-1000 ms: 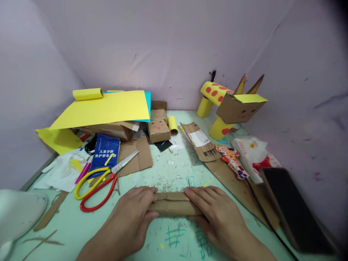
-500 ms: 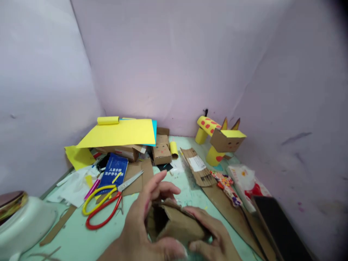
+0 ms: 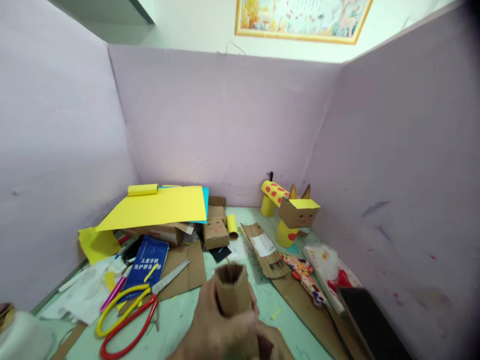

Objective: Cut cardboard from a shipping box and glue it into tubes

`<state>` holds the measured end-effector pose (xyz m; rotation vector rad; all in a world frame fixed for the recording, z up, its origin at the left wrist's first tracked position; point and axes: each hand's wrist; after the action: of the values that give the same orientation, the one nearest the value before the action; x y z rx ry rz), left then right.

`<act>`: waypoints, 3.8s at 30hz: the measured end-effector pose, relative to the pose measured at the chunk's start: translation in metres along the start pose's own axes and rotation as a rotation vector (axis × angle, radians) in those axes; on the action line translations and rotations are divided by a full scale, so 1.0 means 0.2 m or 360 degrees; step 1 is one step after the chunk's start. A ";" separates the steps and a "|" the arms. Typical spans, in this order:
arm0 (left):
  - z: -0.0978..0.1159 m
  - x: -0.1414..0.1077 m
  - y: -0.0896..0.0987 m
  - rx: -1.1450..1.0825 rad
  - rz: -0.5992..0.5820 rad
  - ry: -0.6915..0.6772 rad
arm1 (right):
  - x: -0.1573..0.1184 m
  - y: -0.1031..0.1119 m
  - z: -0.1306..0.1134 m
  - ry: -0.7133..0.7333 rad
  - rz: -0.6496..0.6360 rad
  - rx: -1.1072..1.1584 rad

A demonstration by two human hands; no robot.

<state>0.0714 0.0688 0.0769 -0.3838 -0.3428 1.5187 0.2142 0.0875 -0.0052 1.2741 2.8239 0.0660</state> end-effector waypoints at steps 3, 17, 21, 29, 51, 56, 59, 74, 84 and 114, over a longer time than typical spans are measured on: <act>-0.01 0.08 0.03 -0.0050 0.0314 0.0141 | -0.03 -0.05 -0.07 -0.0086 -0.0105 0.0498; -0.06 0.15 0.07 -0.0157 0.0447 0.0481 | -0.04 -0.04 -0.05 -0.0397 -0.0141 0.1053; -0.02 0.15 0.06 -0.0184 0.0429 0.0482 | -0.05 -0.02 -0.06 -0.0428 -0.0196 0.1169; -0.03 0.15 0.07 -0.0256 0.0457 0.0474 | -0.05 0.00 -0.04 -0.0550 -0.0249 0.1274; -0.03 0.18 0.08 -0.0298 0.0536 0.0552 | -0.05 -0.02 -0.06 -0.0468 -0.0164 0.0887; -0.02 0.17 0.09 -0.0198 0.0416 0.0417 | -0.05 -0.01 -0.04 -0.0296 0.0088 0.0488; -0.01 0.16 0.08 -0.0082 0.0271 0.0311 | -0.07 0.03 -0.07 -0.0152 0.0310 0.0178; 0.03 0.01 0.05 0.2833 -0.0912 -0.0649 | -0.13 0.10 -0.14 0.0289 0.0480 -0.1885; -0.06 0.07 0.08 0.3074 -0.1043 -0.0473 | -0.12 0.15 -0.15 0.0448 0.0505 -0.1724; 0.11 0.14 0.18 0.3003 -0.0989 -0.1652 | -0.07 0.21 -0.14 0.0084 0.0695 0.0296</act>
<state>0.0292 0.0981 0.0798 1.8418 0.2761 0.7386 0.2522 0.1041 0.0261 1.9350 2.5848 -0.1549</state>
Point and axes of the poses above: each hand's wrist, its own x-axis towards the middle knuckle, its own y-axis out of the back of the hand, z = x × y, and after that the axes turned 6 degrees about -x, right-handed
